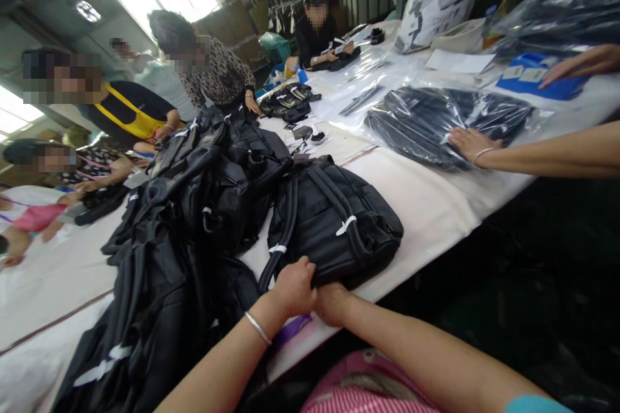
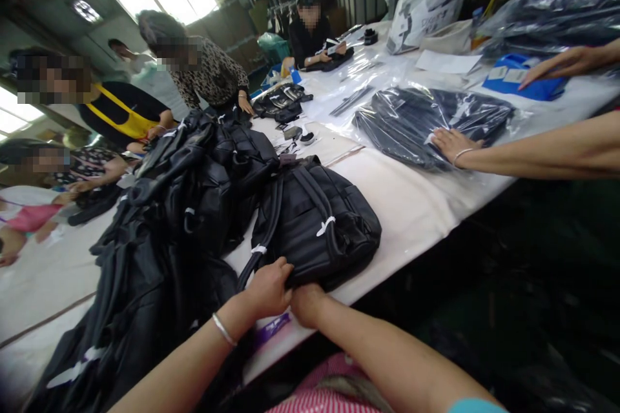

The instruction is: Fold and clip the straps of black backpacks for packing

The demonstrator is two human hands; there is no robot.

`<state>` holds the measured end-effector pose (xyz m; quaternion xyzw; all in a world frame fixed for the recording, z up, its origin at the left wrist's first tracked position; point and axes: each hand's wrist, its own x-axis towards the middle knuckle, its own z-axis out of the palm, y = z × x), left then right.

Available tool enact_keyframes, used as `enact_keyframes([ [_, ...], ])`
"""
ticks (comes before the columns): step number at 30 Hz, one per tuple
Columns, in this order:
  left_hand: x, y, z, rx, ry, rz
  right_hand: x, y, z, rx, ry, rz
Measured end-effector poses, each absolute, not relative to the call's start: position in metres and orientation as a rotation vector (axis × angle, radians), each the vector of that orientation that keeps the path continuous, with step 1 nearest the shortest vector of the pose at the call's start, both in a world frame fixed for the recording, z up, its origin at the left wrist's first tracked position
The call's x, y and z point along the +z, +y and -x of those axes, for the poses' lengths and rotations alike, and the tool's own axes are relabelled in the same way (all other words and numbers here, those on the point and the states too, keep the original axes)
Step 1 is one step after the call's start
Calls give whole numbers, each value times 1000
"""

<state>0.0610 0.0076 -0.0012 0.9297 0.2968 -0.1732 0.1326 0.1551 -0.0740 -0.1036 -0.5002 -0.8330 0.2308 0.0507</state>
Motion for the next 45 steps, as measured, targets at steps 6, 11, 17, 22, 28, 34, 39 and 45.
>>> enact_keyframes([
  [6,-34,-10,-60,-171,960,-2502,-101,-111,-189,633,-2353,1548],
  [11,-33,-4,-60,-155,940,-2421,-103,-112,-174,578,-2389,1417],
  [17,-34,-19,-66,-284,905,-2484,-117,-88,-138,602,-2512,1423],
  [22,-52,-40,-65,-314,877,-2646,-110,-122,-170,703,-2544,1300],
  [28,-78,-59,-67,-210,1019,-2740,-64,-166,-274,448,-2299,1690],
  [34,-55,-39,-52,-281,828,-2654,-50,-120,-343,126,-2290,1927],
  [39,-48,-11,-30,-359,761,-2647,-48,-104,-345,99,-2540,1767],
  [45,-38,4,-41,-239,920,-2617,-35,-86,-336,154,-2679,1675],
])
